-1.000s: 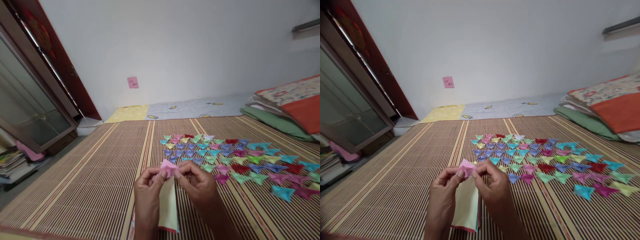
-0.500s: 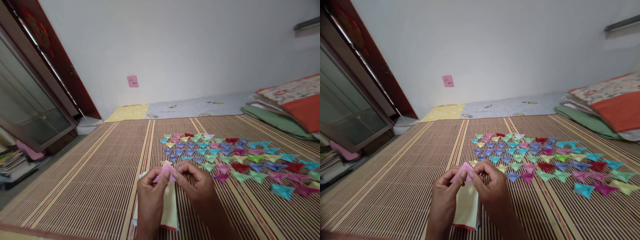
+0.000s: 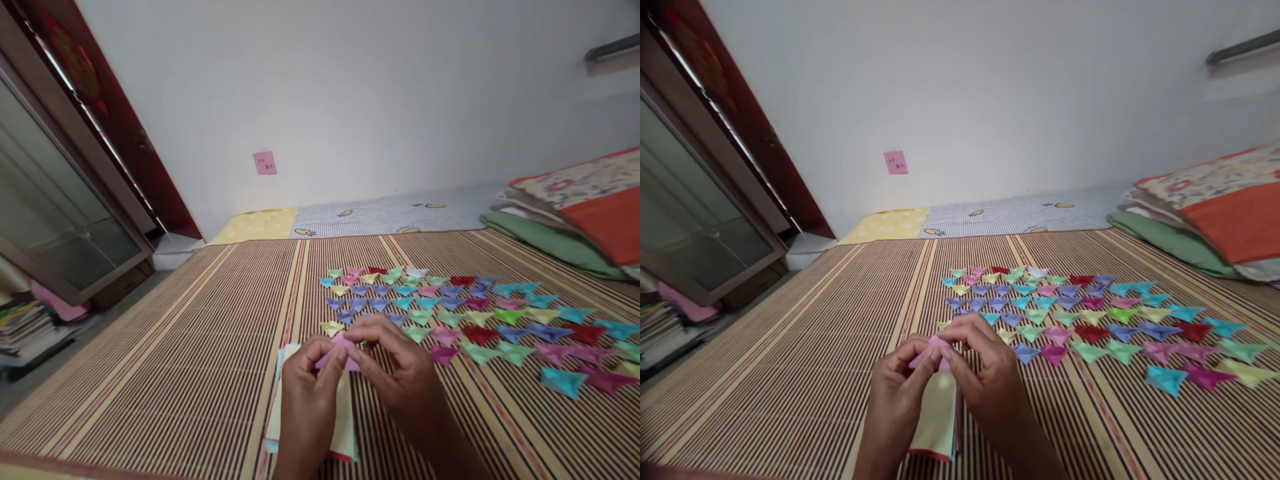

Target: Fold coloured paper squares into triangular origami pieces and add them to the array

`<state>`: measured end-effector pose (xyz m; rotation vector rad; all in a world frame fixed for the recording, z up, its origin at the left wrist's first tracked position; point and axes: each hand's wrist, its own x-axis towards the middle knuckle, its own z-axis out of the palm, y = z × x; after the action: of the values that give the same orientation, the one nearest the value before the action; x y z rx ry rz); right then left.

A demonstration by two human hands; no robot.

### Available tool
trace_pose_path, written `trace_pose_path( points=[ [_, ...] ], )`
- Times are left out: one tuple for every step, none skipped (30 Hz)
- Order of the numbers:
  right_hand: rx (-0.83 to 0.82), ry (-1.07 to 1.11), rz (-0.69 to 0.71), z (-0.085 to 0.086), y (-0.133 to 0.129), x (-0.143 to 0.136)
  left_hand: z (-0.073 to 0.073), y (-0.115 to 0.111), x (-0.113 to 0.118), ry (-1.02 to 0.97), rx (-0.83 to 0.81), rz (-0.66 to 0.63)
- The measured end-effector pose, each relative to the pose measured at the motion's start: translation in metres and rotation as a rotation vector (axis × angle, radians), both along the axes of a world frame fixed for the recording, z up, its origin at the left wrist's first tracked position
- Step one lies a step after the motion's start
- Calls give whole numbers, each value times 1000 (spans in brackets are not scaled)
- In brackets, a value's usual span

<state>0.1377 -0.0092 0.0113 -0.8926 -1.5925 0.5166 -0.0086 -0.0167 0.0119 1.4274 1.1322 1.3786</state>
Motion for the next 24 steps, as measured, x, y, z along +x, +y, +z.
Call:
trace_pose_path(
  points=[
    [-10, -1, 9, 1, 0, 1, 0, 0, 0, 11, 6, -4],
    [-26, 1, 19, 1, 0, 2, 0, 1, -1, 17, 10, -10],
    [-53, 4, 33, 1, 0, 3, 0, 1, -1, 22, 10, -18],
    [-84, 10, 48, 1, 0, 4, 0, 1, -1, 26, 12, -27],
    [-118, 22, 66, 1, 0, 6, 0, 1, -2, 30, 14, -35],
    [-151, 37, 84, 2, 0, 7, 1, 1, -2, 37, 17, -42],
    [-178, 51, 102, 2, 0, 8, 1, 1, -2, 48, 21, -47],
    [-200, 59, 118, 2, 0, 10, 1, 0, -2, 60, 23, -50],
    [-213, 63, 130, 3, 0, 11, 2, 0, -2, 71, 24, -53],
    [-216, 62, 138, 4, 0, 12, 2, 0, -2, 79, 24, -57],
    [-211, 55, 142, 6, 0, 13, 3, 1, -2, 84, 21, -61],
    [-199, 44, 141, 7, 0, 13, 3, 1, -1, 85, 19, -64],
    [-180, 31, 136, 8, 0, 14, 3, 1, -1, 84, 16, -66],
    [-156, 18, 127, 8, 0, 14, 3, 1, -1, 84, 13, -66],
    [-131, 5, 116, 9, 0, 14, 3, 1, 0, 85, 9, -66],
    [-112, -8, 107, 9, 0, 14, 4, 1, 0, 88, 6, -68],
    [-100, -17, 103, 8, 0, 14, 4, 1, 0, 91, 4, -70],
    [-98, -19, 105, 8, 0, 15, 4, 1, 0, 93, 1, -72],
    [-108, -16, 113, 7, 0, 15, 4, 0, 0, 93, -1, -74],
    [-127, -8, 125, 6, 0, 16, 4, 0, 0, 93, -2, -74],
    [-153, 4, 141, 6, 0, 17, 4, 0, 0, 93, -2, -75],
    [-182, 17, 159, 5, 0, 18, 4, 0, 0, 94, -1, -77],
    [-207, 27, 175, 5, 0, 18, 4, -1, 0, 95, 1, -81],
    [-225, 32, 187, 6, 0, 19, 4, -1, 0, 96, 4, -87]
  ],
)
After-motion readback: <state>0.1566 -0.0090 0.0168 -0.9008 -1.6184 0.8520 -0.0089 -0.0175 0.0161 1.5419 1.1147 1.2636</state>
